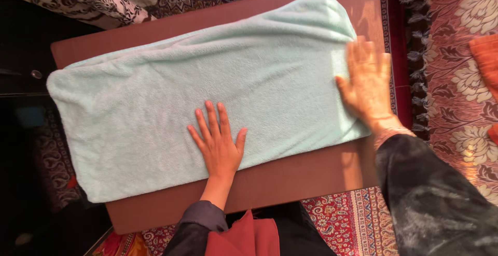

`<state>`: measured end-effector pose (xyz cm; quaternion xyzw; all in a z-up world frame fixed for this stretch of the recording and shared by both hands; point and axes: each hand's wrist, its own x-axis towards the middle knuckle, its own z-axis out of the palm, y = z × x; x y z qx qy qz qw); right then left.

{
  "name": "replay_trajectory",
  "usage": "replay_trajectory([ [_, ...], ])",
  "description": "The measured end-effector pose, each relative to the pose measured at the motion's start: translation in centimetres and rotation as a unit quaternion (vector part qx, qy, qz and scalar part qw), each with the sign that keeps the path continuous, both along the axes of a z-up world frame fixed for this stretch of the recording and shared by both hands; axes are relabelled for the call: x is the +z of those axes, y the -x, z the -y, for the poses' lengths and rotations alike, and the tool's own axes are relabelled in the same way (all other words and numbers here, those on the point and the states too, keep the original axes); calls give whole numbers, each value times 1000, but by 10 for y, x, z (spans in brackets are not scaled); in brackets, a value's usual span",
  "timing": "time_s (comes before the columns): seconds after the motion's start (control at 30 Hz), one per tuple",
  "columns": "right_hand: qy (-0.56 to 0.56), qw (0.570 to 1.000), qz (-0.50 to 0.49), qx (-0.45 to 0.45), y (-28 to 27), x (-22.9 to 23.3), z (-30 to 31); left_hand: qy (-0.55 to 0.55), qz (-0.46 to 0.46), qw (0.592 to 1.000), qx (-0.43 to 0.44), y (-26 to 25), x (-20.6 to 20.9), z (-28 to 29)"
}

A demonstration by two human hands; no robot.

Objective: The person folds a blue and white towel, a pink towel, and a light blue towel on a small table. Each towel is smoothed, folded into a compact rectangle, and stacked on a nearby surface.

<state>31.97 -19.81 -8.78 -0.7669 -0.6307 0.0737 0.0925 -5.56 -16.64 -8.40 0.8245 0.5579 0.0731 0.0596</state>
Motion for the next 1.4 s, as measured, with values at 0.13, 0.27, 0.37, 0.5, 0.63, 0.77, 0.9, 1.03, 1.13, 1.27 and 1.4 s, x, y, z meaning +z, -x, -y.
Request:
replay_trajectory([
  [0.13,-44,991,-38,-118,-19,22,-12,16,67,998,-1,-11,22,-11],
  [0.27,-56,993,-98,-22,38,24,-53,1,71,997,-24,-32,26,-41],
  [0.37,-76,982,-97,145,95,18,-87,-11,48,999,-5,-45,17,-70],
  [0.5,-4,969,-71,238,109,11,-121,-24,-13,1000,7,-41,5,-77],
  [0.63,5,986,-46,160,36,11,-148,-39,-44,998,6,-36,-5,-74],
  [0.77,14,999,-10,49,-24,17,-143,-34,-45,998,9,-36,-7,-75],
  [0.9,-17,995,98,-30,4,30,-82,-26,-42,999,14,-41,1,-75],
  [1.03,-28,982,-150,110,140,23,-8,-25,-26,999,11,-44,7,-74],
  [1.13,-13,977,-155,142,177,11,25,-26,-21,999,10,-42,8,-76],
  [1.27,-7,993,-111,48,109,-10,47,-27,-23,999,5,-40,2,-76],
  [1.4,45,994,93,-36,31,-3,70,-32,-10,999,1,-38,1,-78],
])
